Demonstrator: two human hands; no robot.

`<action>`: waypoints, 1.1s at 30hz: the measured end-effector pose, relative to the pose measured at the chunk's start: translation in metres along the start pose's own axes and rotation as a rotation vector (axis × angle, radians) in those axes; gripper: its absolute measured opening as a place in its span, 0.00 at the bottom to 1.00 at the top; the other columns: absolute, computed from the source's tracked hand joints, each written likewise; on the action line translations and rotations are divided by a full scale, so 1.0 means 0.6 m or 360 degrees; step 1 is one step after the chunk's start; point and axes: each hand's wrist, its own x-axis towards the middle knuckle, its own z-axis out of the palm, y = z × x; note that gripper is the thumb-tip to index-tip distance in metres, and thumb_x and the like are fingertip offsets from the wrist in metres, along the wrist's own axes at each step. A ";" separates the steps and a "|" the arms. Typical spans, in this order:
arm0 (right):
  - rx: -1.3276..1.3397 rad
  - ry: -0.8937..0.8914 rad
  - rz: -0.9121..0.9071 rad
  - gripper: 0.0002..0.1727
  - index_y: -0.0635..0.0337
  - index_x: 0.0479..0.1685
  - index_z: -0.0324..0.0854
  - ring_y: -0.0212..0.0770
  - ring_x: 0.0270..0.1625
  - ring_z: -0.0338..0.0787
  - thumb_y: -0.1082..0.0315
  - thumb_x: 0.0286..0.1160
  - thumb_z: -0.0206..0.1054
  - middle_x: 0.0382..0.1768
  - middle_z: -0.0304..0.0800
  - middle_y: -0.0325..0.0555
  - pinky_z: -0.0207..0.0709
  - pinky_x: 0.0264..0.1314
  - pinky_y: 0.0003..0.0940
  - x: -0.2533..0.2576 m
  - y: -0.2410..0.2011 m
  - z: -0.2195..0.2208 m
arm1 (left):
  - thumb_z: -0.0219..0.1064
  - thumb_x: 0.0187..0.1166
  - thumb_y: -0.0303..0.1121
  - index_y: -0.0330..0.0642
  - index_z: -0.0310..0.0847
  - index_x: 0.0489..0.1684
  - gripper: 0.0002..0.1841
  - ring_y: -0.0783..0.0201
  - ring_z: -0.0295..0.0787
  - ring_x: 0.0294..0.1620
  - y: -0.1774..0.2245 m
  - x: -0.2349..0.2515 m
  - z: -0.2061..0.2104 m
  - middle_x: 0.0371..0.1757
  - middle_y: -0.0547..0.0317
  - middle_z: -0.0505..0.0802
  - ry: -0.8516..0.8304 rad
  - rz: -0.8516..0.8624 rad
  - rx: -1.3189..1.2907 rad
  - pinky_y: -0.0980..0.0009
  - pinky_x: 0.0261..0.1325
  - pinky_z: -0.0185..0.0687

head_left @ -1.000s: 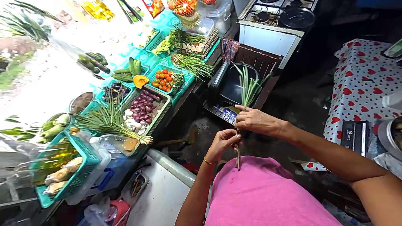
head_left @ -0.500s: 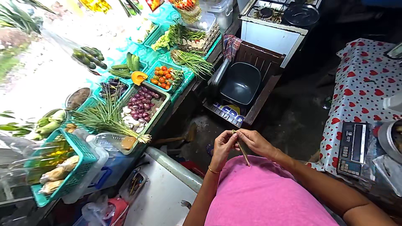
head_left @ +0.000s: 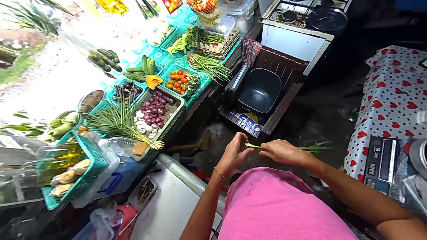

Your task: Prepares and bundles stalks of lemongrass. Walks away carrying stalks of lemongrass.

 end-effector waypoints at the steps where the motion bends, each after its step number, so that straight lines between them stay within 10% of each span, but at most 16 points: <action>1: -0.0133 -0.0067 0.0033 0.23 0.68 0.50 0.80 0.65 0.51 0.89 0.54 0.93 0.52 0.41 0.88 0.64 0.75 0.54 0.65 0.003 -0.009 -0.002 | 0.68 0.81 0.39 0.31 0.78 0.65 0.22 0.53 0.88 0.61 0.002 0.004 -0.010 0.58 0.44 0.90 -0.0184 0.0033 0.0262 0.53 0.69 0.81; 4: -0.0294 -0.0194 -0.0010 0.21 0.68 0.52 0.81 0.67 0.52 0.89 0.56 0.93 0.53 0.43 0.88 0.65 0.74 0.54 0.67 0.010 -0.036 -0.004 | 0.58 0.89 0.40 0.35 0.84 0.59 0.17 0.51 0.92 0.50 0.025 0.019 -0.027 0.46 0.45 0.94 -0.0815 -0.0038 0.0469 0.45 0.61 0.82; 7: -0.0335 -0.0284 -0.0090 0.21 0.68 0.49 0.81 0.66 0.50 0.89 0.56 0.92 0.54 0.40 0.88 0.64 0.74 0.52 0.66 0.011 -0.047 -0.015 | 0.48 0.94 0.40 0.35 0.85 0.50 0.21 0.64 0.85 0.35 0.022 0.025 -0.026 0.35 0.54 0.90 -0.1109 -0.0093 0.0271 0.59 0.47 0.82; 11: -0.0077 -0.0415 -0.0382 0.22 0.67 0.40 0.80 0.55 0.35 0.84 0.53 0.91 0.57 0.28 0.81 0.56 0.74 0.40 0.56 0.017 -0.021 -0.041 | 0.47 0.94 0.39 0.31 0.85 0.52 0.21 0.61 0.87 0.44 0.027 0.012 -0.022 0.41 0.49 0.91 -0.1116 -0.0033 0.0158 0.55 0.55 0.80; 16: 0.1044 -0.0343 -0.0762 0.16 0.54 0.45 0.88 0.16 0.29 0.79 0.53 0.87 0.60 0.29 0.85 0.25 0.72 0.33 0.15 0.036 0.055 -0.056 | 0.50 0.92 0.36 0.36 0.83 0.51 0.16 0.83 0.73 0.26 0.026 -0.013 -0.025 0.31 0.71 0.83 -0.0717 0.0107 -0.0749 0.84 0.30 0.69; 19: 0.1367 0.0171 -0.0645 0.17 0.54 0.53 0.85 0.17 0.21 0.67 0.56 0.93 0.52 0.23 0.73 0.23 0.60 0.23 0.14 0.051 0.057 -0.008 | 0.48 0.93 0.36 0.41 0.78 0.46 0.13 0.81 0.66 0.17 0.021 -0.006 -0.032 0.23 0.73 0.77 -0.0161 -0.0129 -0.1221 0.84 0.20 0.63; 21: 0.0808 0.0500 -0.0385 0.20 0.57 0.57 0.84 0.30 0.25 0.72 0.57 0.95 0.47 0.26 0.75 0.35 0.68 0.29 0.27 0.056 0.042 0.023 | 0.47 0.94 0.35 0.39 0.77 0.41 0.15 0.78 0.65 0.14 0.005 0.006 -0.029 0.20 0.70 0.75 0.0230 -0.0290 -0.1118 0.83 0.17 0.63; 24: -0.0049 0.0354 0.0057 0.22 0.67 0.61 0.77 0.65 0.51 0.91 0.56 0.95 0.46 0.47 0.89 0.65 0.80 0.53 0.62 0.035 -0.020 0.020 | 0.48 0.93 0.37 0.36 0.82 0.41 0.19 0.69 0.74 0.22 -0.028 0.016 -0.021 0.26 0.62 0.80 0.0433 -0.0335 -0.0134 0.71 0.30 0.72; 27: -0.0453 0.0177 0.0053 0.22 0.68 0.56 0.78 0.69 0.50 0.90 0.57 0.96 0.46 0.46 0.88 0.67 0.78 0.48 0.66 0.010 -0.059 -0.031 | 0.48 0.93 0.40 0.31 0.84 0.52 0.21 0.47 0.91 0.46 -0.016 0.003 -0.020 0.40 0.42 0.92 0.0116 -0.0261 0.0604 0.47 0.56 0.83; 31: -0.0200 0.0074 -0.0383 0.18 0.62 0.48 0.85 0.53 0.42 0.89 0.56 0.91 0.57 0.36 0.88 0.53 0.78 0.46 0.56 0.019 -0.009 -0.114 | 0.52 0.91 0.36 0.31 0.83 0.45 0.17 0.48 0.90 0.42 0.003 -0.020 -0.033 0.36 0.43 0.90 -0.0319 0.0173 0.0558 0.48 0.51 0.83; 33: 0.0310 0.0019 -0.0608 0.15 0.59 0.44 0.87 0.28 0.36 0.82 0.59 0.89 0.59 0.33 0.86 0.36 0.75 0.41 0.30 0.042 0.042 -0.123 | 0.52 0.92 0.36 0.32 0.82 0.43 0.17 0.61 0.83 0.34 0.007 -0.029 -0.041 0.31 0.51 0.86 -0.0306 0.0405 0.0204 0.62 0.43 0.80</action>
